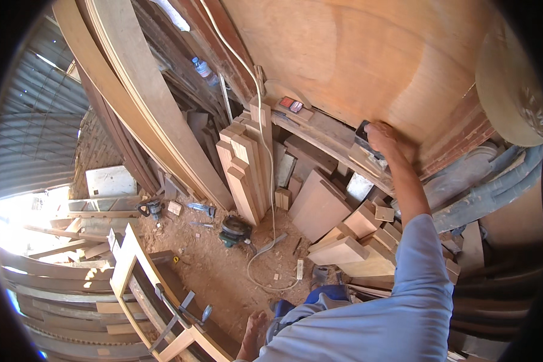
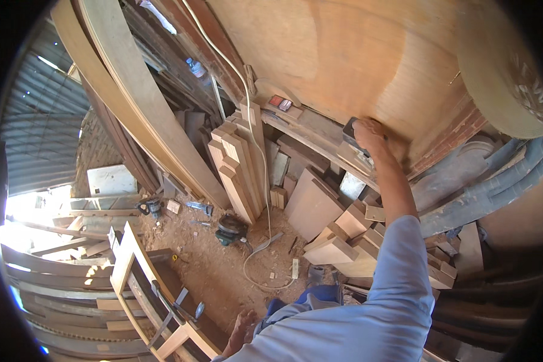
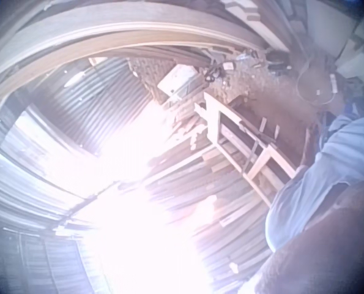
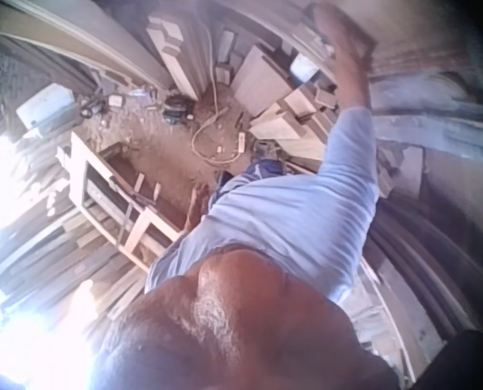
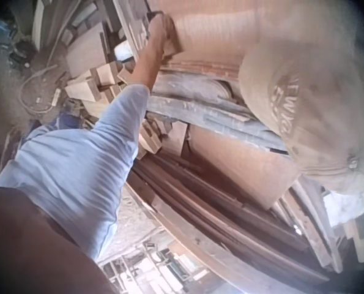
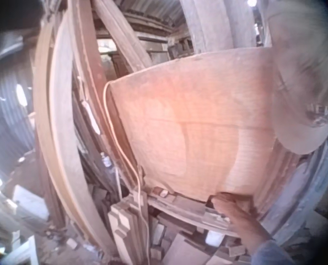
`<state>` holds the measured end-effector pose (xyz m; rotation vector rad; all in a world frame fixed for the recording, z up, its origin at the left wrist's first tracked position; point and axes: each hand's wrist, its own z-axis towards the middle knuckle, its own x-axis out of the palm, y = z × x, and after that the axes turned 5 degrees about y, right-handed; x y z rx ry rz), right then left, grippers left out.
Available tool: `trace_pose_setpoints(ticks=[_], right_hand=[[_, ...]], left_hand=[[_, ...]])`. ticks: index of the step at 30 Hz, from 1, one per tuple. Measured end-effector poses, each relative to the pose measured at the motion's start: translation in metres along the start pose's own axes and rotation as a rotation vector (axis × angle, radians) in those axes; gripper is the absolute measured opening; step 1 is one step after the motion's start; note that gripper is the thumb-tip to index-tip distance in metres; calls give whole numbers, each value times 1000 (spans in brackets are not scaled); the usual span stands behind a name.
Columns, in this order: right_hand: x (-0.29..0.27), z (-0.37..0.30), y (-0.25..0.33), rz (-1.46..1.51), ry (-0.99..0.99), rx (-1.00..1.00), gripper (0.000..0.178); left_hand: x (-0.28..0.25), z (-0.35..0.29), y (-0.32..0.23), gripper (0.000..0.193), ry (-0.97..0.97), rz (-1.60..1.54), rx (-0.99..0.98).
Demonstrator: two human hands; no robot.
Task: The person is assembling a wooden frame by using a large metal bar clamp to hold the pieces in place and tapping components with a hammer.
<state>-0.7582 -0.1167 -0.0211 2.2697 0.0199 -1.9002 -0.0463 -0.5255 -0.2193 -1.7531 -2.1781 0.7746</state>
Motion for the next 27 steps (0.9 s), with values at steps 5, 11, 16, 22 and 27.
trace_pose_setpoints(ticks=[5, 11, 16, 22, 27], right_hand=[[-23, -2, 16, -27, 175, 16, 29], [11, 21, -7, -41, 87, -20, 28], [-8, 3, -10, 163, 20, 60, 26], [-21, -7, -6, 175, 24, 110, 25], [-30, -9, -5, 84, 26, 139, 24]], left_hand=[[21, -7, -25, 32, -2, -71, -39], [25, 8, -26, 36, 5, 86, 7], [18, 10, -17, 49, -15, 77, -44], [1, 13, 5, 62, 66, 27, 13], [6, 20, 1, 61, 24, 40, -10]])
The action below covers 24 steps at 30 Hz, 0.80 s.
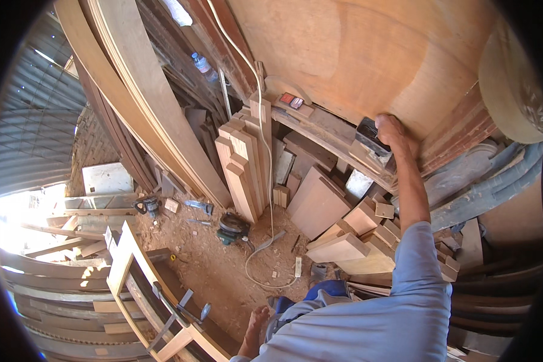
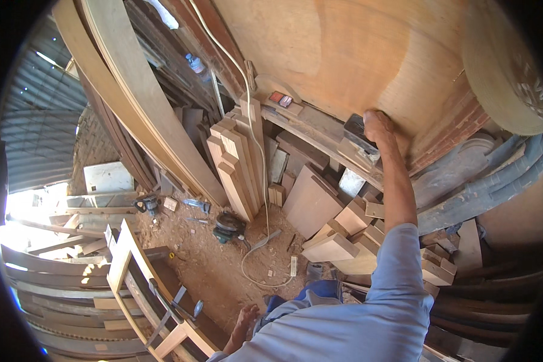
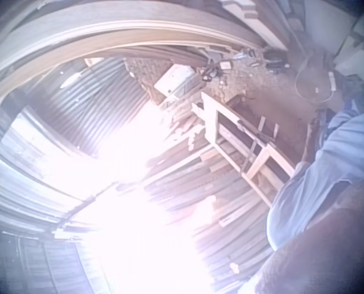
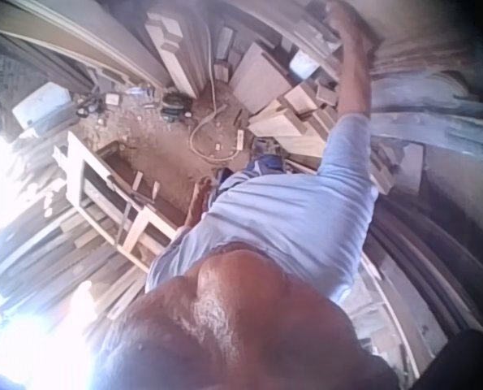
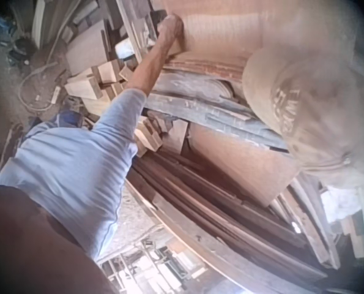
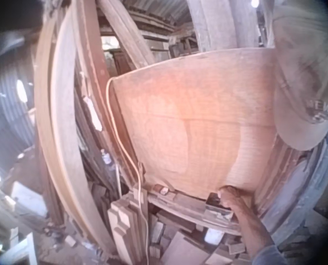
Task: The person is assembling a wooden frame by using a large metal bar clamp to hold the pieces in place and tapping components with a hammer.
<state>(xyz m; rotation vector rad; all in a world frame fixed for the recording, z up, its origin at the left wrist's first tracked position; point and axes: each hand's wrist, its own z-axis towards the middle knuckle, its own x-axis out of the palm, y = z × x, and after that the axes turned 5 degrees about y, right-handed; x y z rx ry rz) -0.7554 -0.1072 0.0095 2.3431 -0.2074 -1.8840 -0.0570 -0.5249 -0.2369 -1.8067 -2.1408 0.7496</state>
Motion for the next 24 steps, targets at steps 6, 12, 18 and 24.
trace_pose_setpoints(ticks=[6, 12, 18, 24], right_hand=[[16, 6, 12, -190, 100, 27, 27], [28, 9, 9, -114, 2, -63, 30], [12, 5, 34, -158, 169, -36, 34], [56, 36, -8, -118, -51, -109, 29]], left_hand=[[0, 4, -4, 54, 4, 21, 30], [-7, 3, -8, 54, 48, 32, 84], [0, 1, -2, 50, -4, -104, 18], [14, 3, -14, 53, -37, -20, -30]])
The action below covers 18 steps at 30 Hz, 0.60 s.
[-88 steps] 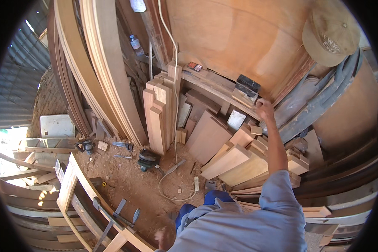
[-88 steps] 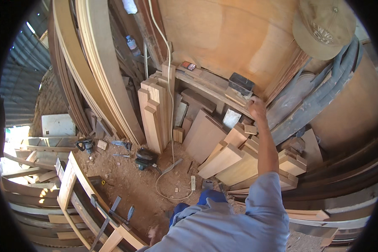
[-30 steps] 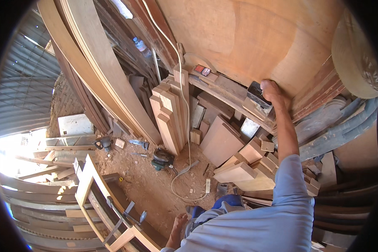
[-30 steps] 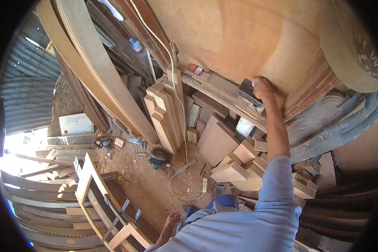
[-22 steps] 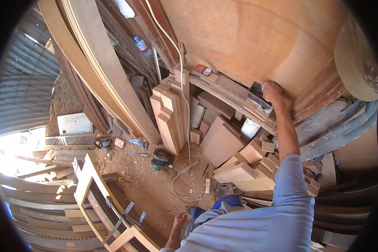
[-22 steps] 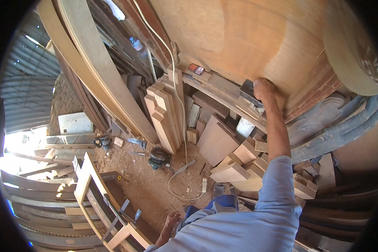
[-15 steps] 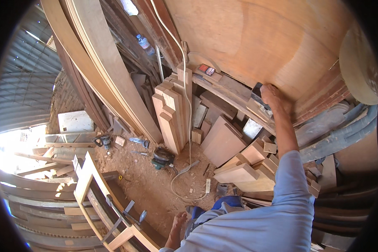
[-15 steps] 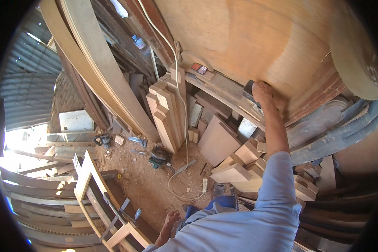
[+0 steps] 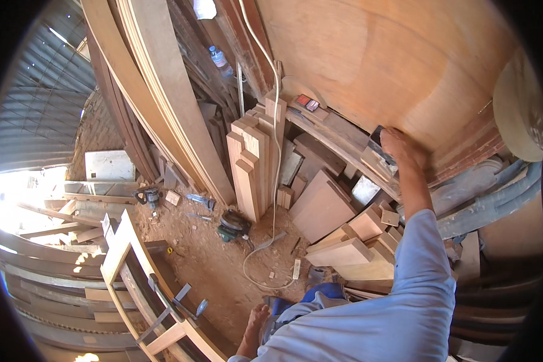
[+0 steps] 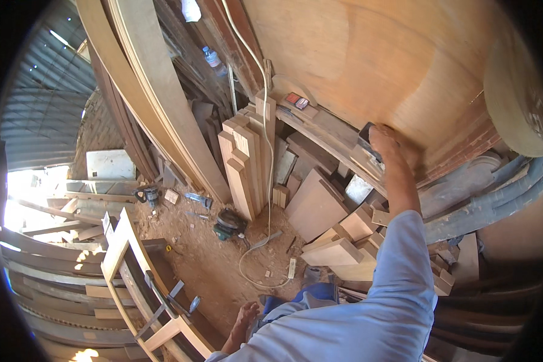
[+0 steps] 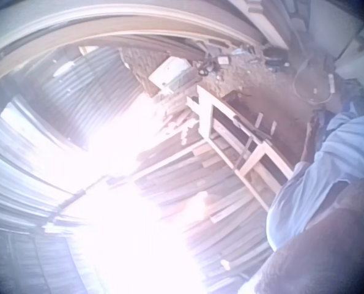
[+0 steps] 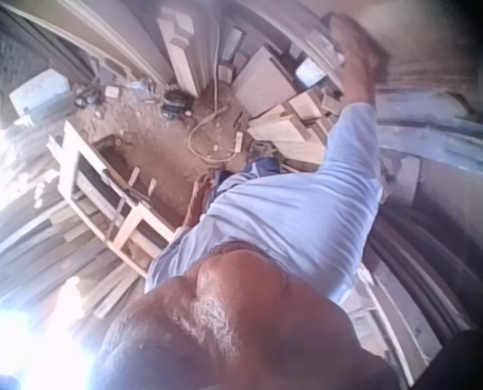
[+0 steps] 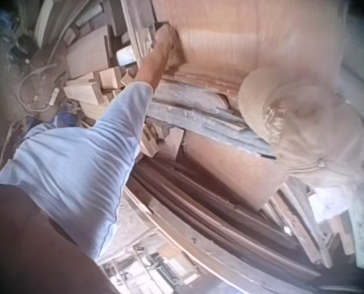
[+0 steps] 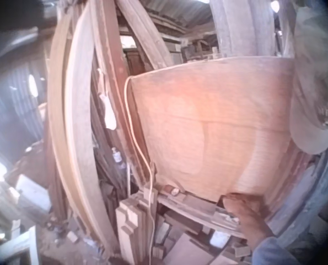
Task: The person is assembling a wooden frame by using a large metal bar clamp to hold the pieces in place and tapping components with a hammer.
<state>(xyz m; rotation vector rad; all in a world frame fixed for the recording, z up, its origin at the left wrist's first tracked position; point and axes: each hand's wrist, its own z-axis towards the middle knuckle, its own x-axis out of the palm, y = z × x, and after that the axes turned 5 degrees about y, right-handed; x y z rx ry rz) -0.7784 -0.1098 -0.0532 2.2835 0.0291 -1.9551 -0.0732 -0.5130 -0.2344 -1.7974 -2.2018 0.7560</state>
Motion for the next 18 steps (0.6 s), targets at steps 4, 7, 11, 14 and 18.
trace_pose_setpoints(ticks=[4, 7, 11, 14, 18], right_hand=[[-6, -8, 3, 48, 24, -42, 18], [-2, -8, -27, 164, -142, -95, 14], [-17, -38, -7, 1118, 77, -128, 9], [-27, -90, 55, 1878, 370, -191, 4], [-5, -149, 117, 1772, 704, -393, 7]], left_hand=[[-3, -9, 3, 53, -19, 18, -14], [-6, -3, 5, 52, 12, 63, 7], [-8, 1, -12, 53, -10, 319, 173], [15, -8, -106, 54, -68, 380, 336], [45, -5, -211, 48, 122, -67, 537]])
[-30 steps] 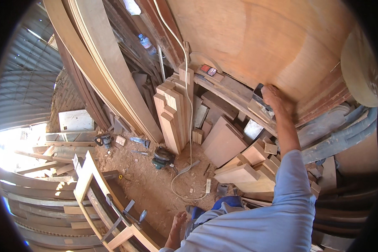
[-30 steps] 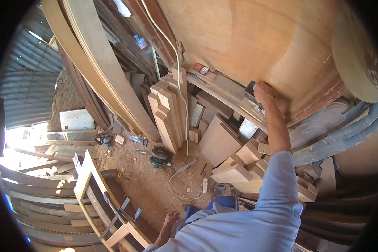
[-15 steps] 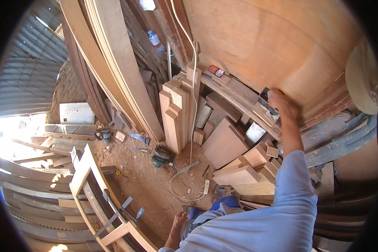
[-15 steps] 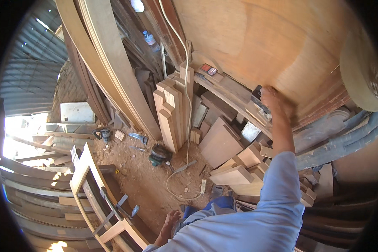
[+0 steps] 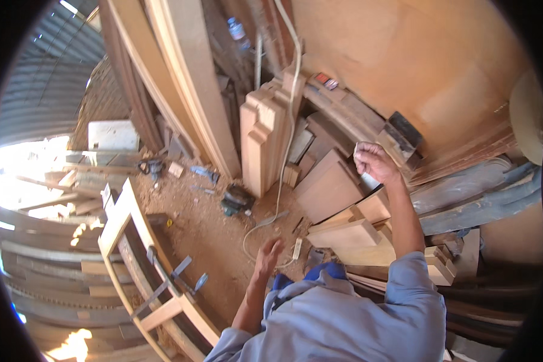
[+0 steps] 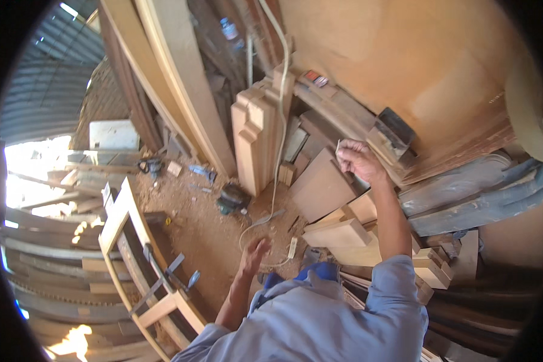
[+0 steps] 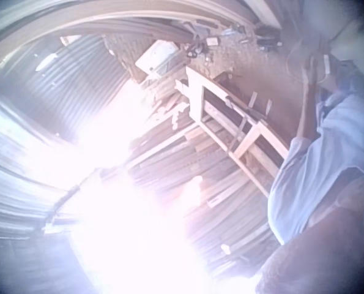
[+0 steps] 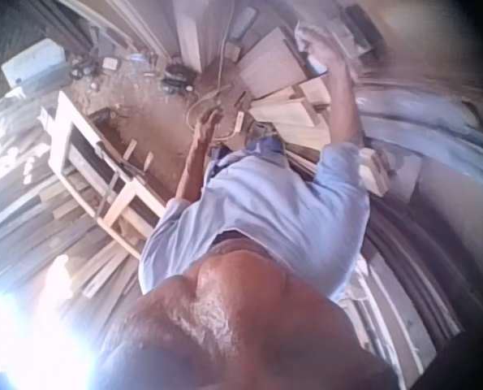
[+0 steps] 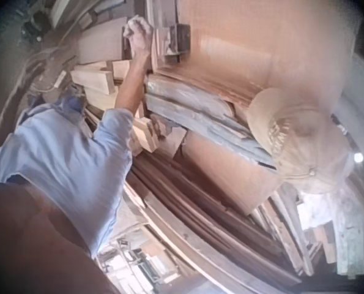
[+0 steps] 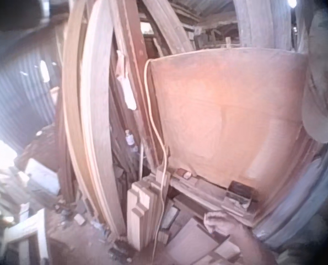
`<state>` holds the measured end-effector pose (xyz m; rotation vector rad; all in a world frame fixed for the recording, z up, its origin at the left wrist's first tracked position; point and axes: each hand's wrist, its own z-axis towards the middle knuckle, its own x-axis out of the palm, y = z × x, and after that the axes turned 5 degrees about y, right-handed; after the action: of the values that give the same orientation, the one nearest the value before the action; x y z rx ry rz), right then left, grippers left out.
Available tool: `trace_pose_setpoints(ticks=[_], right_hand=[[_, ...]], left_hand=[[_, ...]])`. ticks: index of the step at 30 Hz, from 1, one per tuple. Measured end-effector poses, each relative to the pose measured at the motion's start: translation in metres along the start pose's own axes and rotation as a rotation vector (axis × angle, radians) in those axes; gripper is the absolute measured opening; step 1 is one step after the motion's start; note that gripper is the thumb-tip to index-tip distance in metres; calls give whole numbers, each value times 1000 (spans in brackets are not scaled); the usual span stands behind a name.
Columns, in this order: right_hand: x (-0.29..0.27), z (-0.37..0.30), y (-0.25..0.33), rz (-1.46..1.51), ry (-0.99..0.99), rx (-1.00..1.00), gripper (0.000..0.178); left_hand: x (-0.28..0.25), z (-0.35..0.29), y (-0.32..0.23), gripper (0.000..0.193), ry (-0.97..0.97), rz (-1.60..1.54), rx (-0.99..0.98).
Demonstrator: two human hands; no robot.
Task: The person is assembling a wooden frame by using a large metal bar clamp to hold the pieces in place and tapping components with a hammer.
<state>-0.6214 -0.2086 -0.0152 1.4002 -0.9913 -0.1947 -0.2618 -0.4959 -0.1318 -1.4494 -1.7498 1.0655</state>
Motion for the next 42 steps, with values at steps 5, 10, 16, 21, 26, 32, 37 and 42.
trace_pose_setpoints(ticks=[5, 10, 16, 21, 26, 32, 37, 42], right_hand=[[111, 5, -74, -319, 184, 139, 14], [222, 6, -133, -986, 405, 59, 14], [325, 8, -197, -958, 576, 198, 13], [419, 24, -243, -793, 663, 335, 11], [519, 54, -289, -1030, 816, 258, 19], [633, 49, -355, -1200, 1131, 101, 27], [676, 33, -395, -1158, 1226, 107, 28], [680, 28, -418, -1000, 1275, 300, 26]], left_hand=[[8, 15, -88, 40, 13, -130, 149], [-20, -12, -77, 27, -51, -424, 132], [-71, -62, 1, 10, -317, -566, 265], [-155, -135, 41, 10, -465, -943, 332], [-242, -211, 64, 10, -441, -1155, 393], [-301, -278, 86, 17, -558, -664, 217], [-316, -303, 125, 14, -737, -560, 236], [-310, -309, 146, 14, -815, -593, 210]])
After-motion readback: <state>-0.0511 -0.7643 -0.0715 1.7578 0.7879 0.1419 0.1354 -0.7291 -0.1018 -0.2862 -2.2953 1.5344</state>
